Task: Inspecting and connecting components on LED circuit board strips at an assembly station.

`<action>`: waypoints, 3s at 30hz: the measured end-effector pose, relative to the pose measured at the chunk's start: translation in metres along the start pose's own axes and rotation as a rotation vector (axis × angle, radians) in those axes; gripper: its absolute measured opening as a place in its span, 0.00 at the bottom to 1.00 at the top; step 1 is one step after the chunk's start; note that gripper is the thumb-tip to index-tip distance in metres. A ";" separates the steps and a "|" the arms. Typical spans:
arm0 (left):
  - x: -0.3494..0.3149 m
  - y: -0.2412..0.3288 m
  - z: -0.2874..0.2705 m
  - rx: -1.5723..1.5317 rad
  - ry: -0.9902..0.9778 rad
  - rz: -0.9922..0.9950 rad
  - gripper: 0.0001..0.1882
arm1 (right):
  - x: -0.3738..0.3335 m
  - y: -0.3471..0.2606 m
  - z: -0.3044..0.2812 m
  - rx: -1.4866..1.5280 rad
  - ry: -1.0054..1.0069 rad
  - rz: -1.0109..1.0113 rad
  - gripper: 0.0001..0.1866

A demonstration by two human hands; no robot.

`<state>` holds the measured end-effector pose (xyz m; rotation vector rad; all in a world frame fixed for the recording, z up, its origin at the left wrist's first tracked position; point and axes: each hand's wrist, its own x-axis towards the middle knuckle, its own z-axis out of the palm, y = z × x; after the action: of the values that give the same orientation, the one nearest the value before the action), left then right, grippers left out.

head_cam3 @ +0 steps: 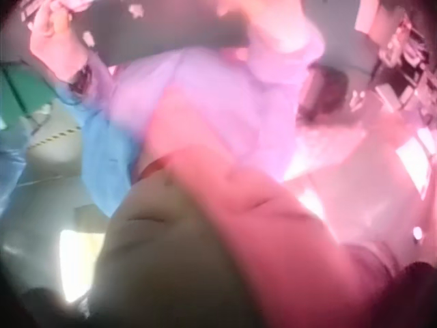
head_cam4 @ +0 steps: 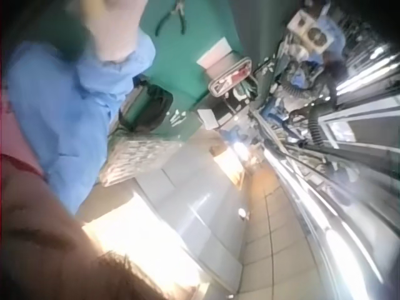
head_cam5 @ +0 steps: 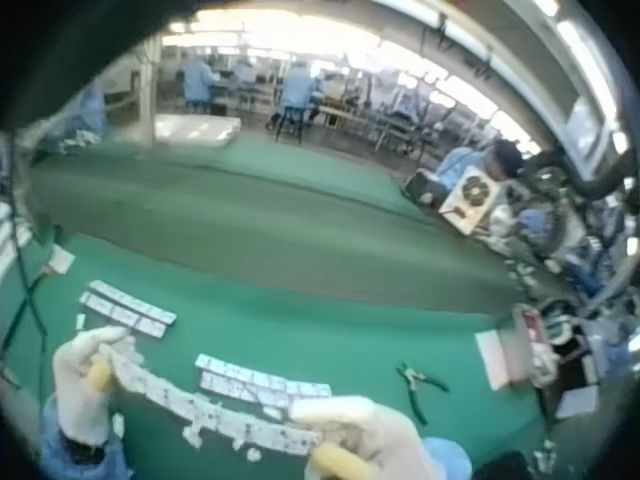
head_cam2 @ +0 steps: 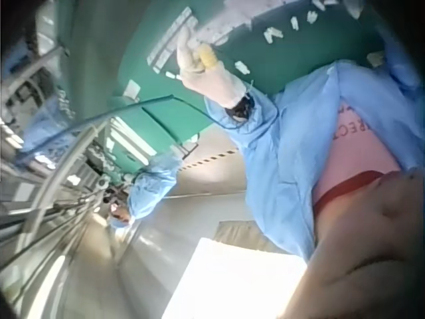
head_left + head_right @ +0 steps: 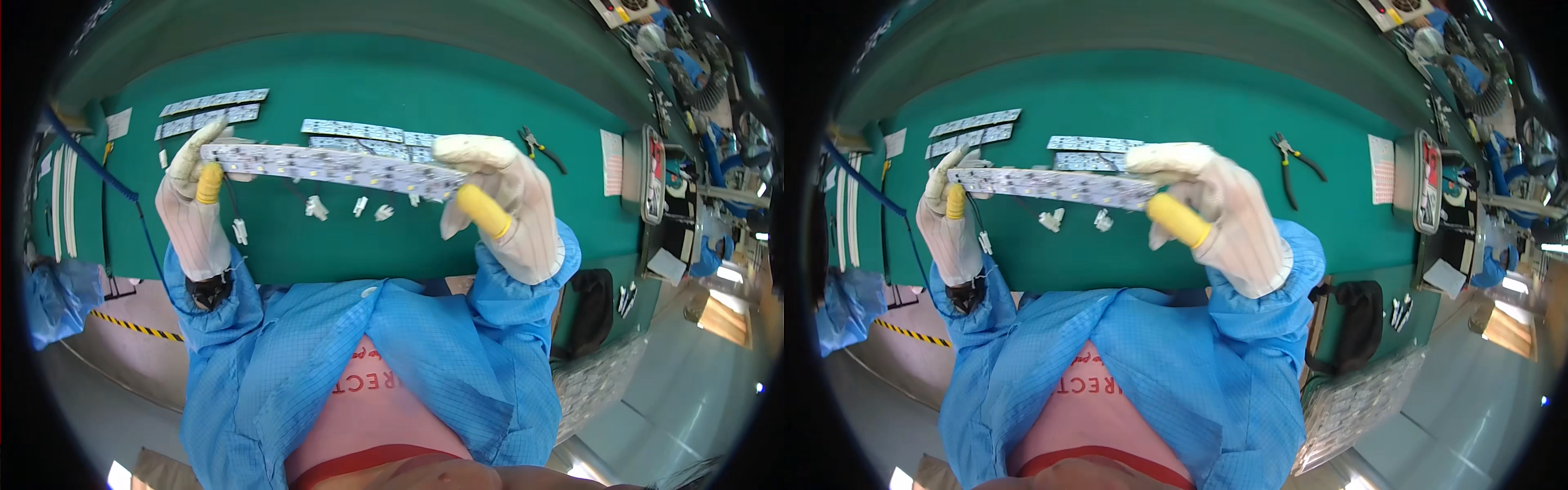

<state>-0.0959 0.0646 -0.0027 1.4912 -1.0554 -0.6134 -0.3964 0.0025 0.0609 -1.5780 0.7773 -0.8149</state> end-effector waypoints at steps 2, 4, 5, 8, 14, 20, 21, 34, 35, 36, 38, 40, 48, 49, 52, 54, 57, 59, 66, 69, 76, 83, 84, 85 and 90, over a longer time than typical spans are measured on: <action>-0.008 0.005 0.002 -0.295 -0.111 0.075 0.28 | 0.007 0.004 -0.003 -0.197 0.133 0.034 0.15; -0.015 0.006 0.011 -0.496 -0.209 0.264 0.28 | 0.016 0.013 -0.007 -0.252 0.154 0.079 0.14; -0.010 0.008 0.008 -0.433 -0.319 0.330 0.27 | 0.018 0.021 -0.005 -0.233 0.174 0.066 0.16; -0.002 0.013 0.009 -0.253 -0.341 0.283 0.21 | 0.018 0.036 -0.004 -0.178 0.182 0.065 0.21; -0.009 0.007 0.004 -0.138 -0.288 -0.010 0.14 | 0.010 0.036 -0.022 -0.113 0.076 0.150 0.34; 0.002 -0.012 0.013 -0.029 -0.068 0.034 0.19 | 0.005 0.022 -0.008 0.071 0.003 0.046 0.23; 0.001 0.000 0.014 -0.071 -0.104 -0.007 0.20 | 0.006 0.024 -0.007 0.183 0.006 0.054 0.22; -0.004 -0.006 0.025 -0.841 -0.354 -0.071 0.22 | 0.019 0.033 -0.007 0.260 0.057 0.156 0.30; -0.002 -0.019 0.013 -0.521 -0.340 -0.108 0.18 | 0.019 0.034 -0.006 0.197 0.058 0.154 0.31; 0.009 -0.020 0.010 -0.158 -0.290 0.074 0.13 | 0.020 0.034 -0.004 0.129 0.062 0.151 0.32; 0.037 -0.017 -0.002 -0.045 -0.118 0.096 0.10 | 0.023 0.045 -0.014 0.090 -0.025 0.063 0.30; 0.071 -0.014 -0.026 0.057 0.046 0.159 0.10 | 0.027 0.060 -0.024 -0.537 -0.013 -0.163 0.28; 0.122 -0.084 -0.070 0.993 0.300 0.512 0.14 | 0.037 0.107 -0.033 -1.171 0.014 -0.127 0.16; 0.114 -0.070 -0.059 0.859 0.319 0.529 0.14 | 0.039 0.104 -0.035 -0.800 0.024 -0.007 0.14; 0.074 -0.021 -0.031 0.460 0.017 0.404 0.14 | 0.033 0.071 -0.034 0.318 0.076 0.100 0.08; 0.046 0.012 -0.013 0.225 -0.257 0.264 0.18 | 0.025 0.048 -0.027 0.342 0.181 -0.015 0.09; 0.016 0.017 0.001 -0.070 -0.427 0.190 0.34 | 0.019 0.032 -0.017 0.405 0.112 -0.172 0.12; 0.007 0.022 0.010 -0.102 -0.486 0.139 0.37 | 0.017 0.028 -0.009 0.377 0.132 -0.081 0.13; -0.019 0.030 0.042 -0.042 -0.553 0.372 0.35 | 0.018 0.025 0.033 0.243 0.060 0.035 0.16; -0.019 0.030 0.044 -0.035 -0.454 0.295 0.21 | 0.021 0.014 0.036 0.358 0.016 0.030 0.19; -0.005 0.036 0.040 -0.020 -0.464 0.431 0.24 | 0.021 0.013 0.017 -0.006 -0.083 0.037 0.24; 0.031 0.069 0.028 0.055 -0.473 0.638 0.27 | 0.032 -0.038 0.012 -0.025 -0.045 -0.012 0.24; 0.037 0.073 0.030 0.055 -0.467 0.679 0.27 | 0.034 -0.043 0.011 0.053 -0.015 0.006 0.24; 0.042 0.075 0.031 0.096 -0.456 0.726 0.26 | 0.035 -0.045 0.009 0.059 -0.004 -0.008 0.25; 0.047 0.078 0.042 0.057 -0.473 0.666 0.25 | 0.040 -0.037 0.001 0.082 0.022 -0.096 0.24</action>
<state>-0.1312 0.0080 0.0716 0.9556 -1.8408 -0.4591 -0.3721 -0.0255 0.1010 -1.5445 0.6793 -0.9244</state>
